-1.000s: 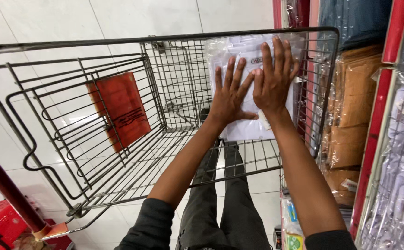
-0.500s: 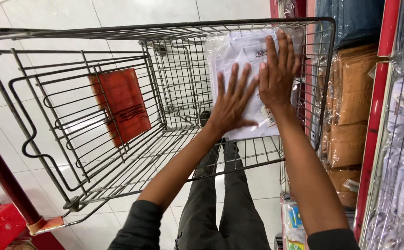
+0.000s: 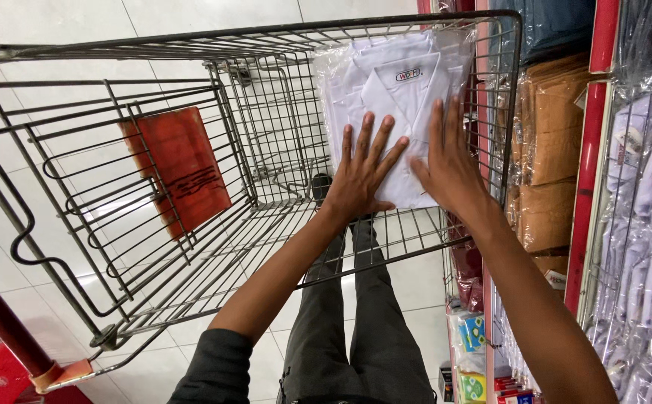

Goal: The person selects packaged white shirts from a store shelf by hand and places them one at a time into a shopping cart.

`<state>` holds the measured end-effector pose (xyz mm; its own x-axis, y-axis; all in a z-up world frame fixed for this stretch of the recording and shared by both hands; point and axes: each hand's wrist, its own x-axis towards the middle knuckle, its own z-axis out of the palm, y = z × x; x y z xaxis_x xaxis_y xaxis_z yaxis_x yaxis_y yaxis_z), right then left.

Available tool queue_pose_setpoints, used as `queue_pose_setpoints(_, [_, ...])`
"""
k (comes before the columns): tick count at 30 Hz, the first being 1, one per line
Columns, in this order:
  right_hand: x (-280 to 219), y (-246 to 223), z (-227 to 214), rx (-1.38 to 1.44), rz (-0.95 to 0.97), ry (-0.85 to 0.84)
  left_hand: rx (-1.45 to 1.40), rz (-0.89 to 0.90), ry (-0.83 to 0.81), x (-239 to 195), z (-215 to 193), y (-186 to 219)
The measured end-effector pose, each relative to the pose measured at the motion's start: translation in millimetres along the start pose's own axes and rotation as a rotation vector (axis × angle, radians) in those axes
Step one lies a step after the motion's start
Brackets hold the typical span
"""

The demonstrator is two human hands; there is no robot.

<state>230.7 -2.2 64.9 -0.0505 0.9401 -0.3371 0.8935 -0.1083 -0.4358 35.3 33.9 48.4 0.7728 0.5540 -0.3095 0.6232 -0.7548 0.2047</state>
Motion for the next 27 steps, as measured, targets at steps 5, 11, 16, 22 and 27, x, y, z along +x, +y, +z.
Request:
queue_pose_setpoints(5, [-29, 7, 0, -0.119, 0.037, -0.243, 0.017, -0.001, -0.009, -1, -6, 0])
queue_pose_setpoints(11, [-30, 13, 16, -0.373, 0.022, -0.264, -0.004, 0.005, -0.011, -2, -8, -2])
queue_pose_setpoints(16, [-24, 6, 20, -0.590, 0.037, -0.157, -0.010, 0.002, -0.013, 1, -5, -1])
queue_pose_setpoints(22, [-7, 31, 54, -0.876, 0.026, 0.055, 0.009, -0.002, -0.013, 3, 1, 2])
queue_pose_setpoints(27, [-11, 20, 40, -0.598, 0.017, 0.058, -0.012, -0.010, -0.033, 4, 2, 1])
